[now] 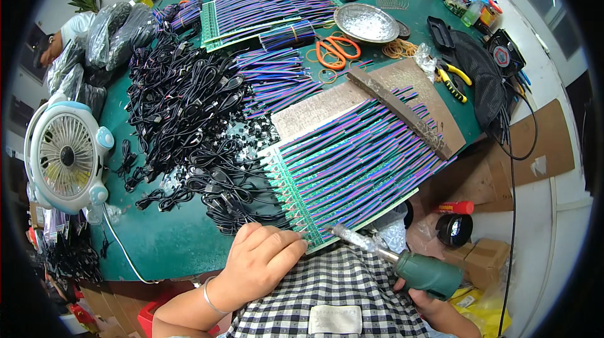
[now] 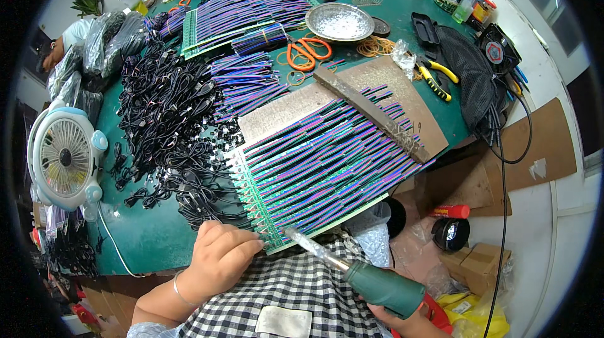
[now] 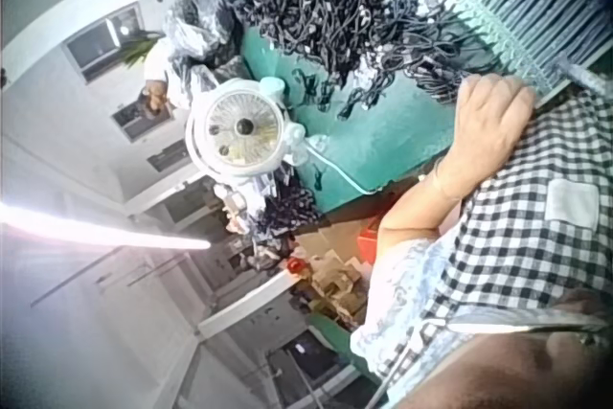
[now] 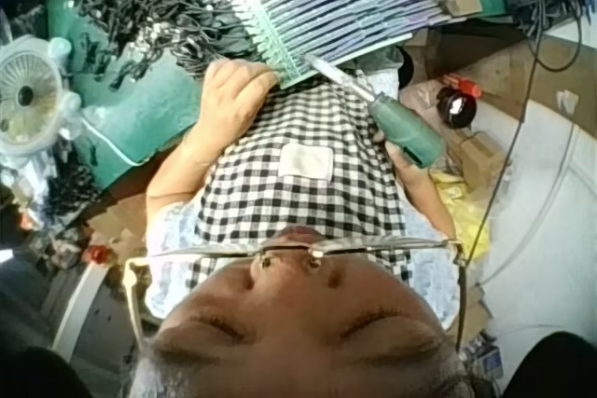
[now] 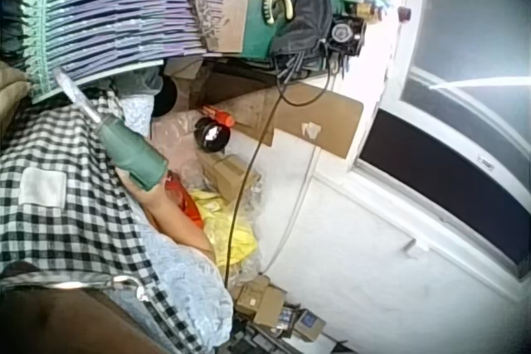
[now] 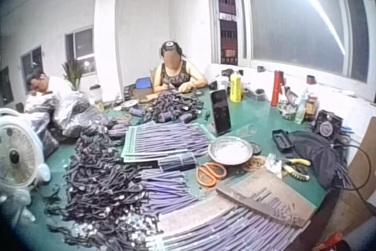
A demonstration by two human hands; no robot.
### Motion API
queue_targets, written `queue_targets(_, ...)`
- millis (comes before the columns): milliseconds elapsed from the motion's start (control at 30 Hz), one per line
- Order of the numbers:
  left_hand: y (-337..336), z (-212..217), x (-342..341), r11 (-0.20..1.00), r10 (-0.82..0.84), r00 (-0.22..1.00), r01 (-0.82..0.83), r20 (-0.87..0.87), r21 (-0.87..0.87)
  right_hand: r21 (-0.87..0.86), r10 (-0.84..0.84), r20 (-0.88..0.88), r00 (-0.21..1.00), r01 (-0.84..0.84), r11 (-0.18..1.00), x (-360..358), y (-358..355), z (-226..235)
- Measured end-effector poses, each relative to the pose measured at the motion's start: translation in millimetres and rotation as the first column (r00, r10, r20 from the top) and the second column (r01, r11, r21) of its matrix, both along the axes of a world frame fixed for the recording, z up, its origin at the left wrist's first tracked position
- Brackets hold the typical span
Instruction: The person solders wires onto circuit board strips using a soldering tool, sets aside a finished circuit board panel, positions a new circuit board panel on the work surface, and solders wires onto it.
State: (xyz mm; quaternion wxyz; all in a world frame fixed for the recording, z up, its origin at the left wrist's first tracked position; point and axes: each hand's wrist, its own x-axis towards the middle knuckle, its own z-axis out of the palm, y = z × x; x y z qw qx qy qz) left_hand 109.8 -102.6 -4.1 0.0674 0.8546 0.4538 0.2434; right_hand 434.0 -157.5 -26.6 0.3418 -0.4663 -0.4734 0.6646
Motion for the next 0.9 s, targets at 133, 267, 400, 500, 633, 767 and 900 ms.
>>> queue_targets(133,0.3,-0.9,-0.2,1.000,0.004,1.000,-0.004,-0.010,-0.029,0.098,0.111,0.156,0.982,-0.127,0.987,8.6,-1.7,-10.7)
queue_targets(267,5.1,-1.2,-1.5,0.997,-0.023,1.000,0.021,-0.022,-0.075,0.094,0.096,0.170,0.981,-0.113,0.989,1.9,3.3,-9.8)
queue_targets(400,8.5,0.9,-2.0,0.995,-0.053,0.996,0.046,-0.075,-0.092,0.074,0.032,0.213,0.977,-0.049,0.996,-9.7,7.2,2.4)
queue_targets(500,9.6,2.0,-5.3,0.993,-0.078,0.994,0.070,-0.078,-0.094,0.060,0.024,0.264,0.964,-0.042,0.997,-13.3,6.3,3.1)
queue_targets(633,11.9,2.0,-3.6,0.992,-0.092,0.992,0.083,-0.091,-0.091,0.015,-0.014,0.232,0.973,0.011,1.000,-15.1,6.8,1.7)
queue_targets(767,13.7,2.1,-2.2,0.991,-0.093,0.992,0.083,-0.090,-0.105,-0.050,-0.128,0.158,0.979,0.138,0.989,-17.3,-0.1,-7.1)
queue_targets(900,13.3,2.5,-2.3,0.991,-0.092,0.991,0.081,-0.099,-0.110,0.059,-0.016,0.236,0.972,0.002,0.998,-6.6,3.3,-15.7)
